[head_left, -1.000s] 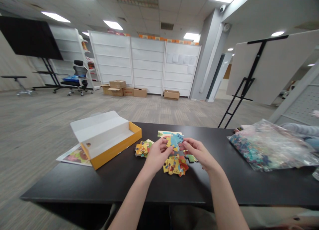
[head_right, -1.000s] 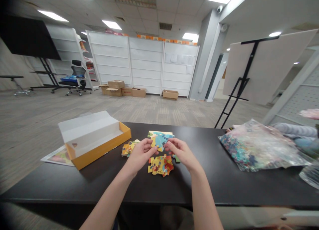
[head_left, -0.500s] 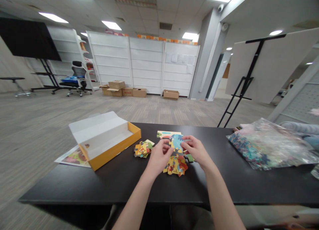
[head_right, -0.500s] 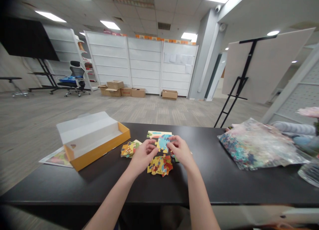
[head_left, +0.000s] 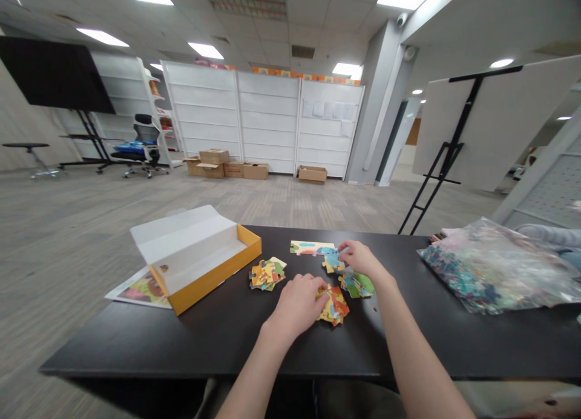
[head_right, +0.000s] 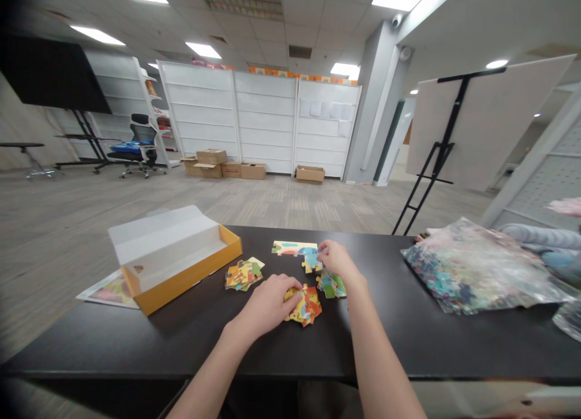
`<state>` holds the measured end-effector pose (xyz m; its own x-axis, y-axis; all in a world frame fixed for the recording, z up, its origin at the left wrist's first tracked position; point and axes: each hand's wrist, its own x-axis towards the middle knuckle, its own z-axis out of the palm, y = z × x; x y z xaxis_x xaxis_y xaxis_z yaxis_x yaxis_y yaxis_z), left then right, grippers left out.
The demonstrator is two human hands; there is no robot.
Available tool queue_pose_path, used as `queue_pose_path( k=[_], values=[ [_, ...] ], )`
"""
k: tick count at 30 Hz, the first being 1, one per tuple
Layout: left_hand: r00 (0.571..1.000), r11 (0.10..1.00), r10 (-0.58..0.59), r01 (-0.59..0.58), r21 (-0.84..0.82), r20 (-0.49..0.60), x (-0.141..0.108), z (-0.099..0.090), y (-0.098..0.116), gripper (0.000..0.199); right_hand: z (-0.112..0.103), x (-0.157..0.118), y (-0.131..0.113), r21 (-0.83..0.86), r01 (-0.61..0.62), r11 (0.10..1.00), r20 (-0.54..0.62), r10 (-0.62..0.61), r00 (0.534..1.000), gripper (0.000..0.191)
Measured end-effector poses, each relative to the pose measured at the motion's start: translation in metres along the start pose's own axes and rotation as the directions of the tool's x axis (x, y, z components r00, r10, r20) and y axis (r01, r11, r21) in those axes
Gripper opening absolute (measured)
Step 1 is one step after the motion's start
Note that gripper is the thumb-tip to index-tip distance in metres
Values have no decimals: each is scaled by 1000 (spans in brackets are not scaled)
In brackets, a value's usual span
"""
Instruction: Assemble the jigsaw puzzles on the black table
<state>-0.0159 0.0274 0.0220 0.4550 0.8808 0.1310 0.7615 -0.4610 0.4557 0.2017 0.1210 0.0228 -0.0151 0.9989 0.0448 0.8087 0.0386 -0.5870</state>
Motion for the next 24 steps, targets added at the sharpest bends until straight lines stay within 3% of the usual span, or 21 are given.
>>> queue_pose_path(
  k=[5, 14, 20, 24],
  values=[
    [999, 1000, 27, -27, 8, 22, 0, -2, -3, 31, 18, 12, 5, -61, -29, 998, 22, 31, 999, 15],
    [998, 999, 44, -46, 28, 52, -6, -7, -1, 32, 22, 12, 11, -197, 23, 980, -71, -38, 997, 23],
    [996, 997, 74, -75, 25, 55, -9, -5, -5, 32, 22, 2, 5, -237, 281, 930, 35, -281, 959, 41],
    [995, 996, 88, -89, 22, 52, -10, -3, -7, 32, 23, -1, 5, -241, 306, 921, 78, -296, 952, 52]
  ],
)
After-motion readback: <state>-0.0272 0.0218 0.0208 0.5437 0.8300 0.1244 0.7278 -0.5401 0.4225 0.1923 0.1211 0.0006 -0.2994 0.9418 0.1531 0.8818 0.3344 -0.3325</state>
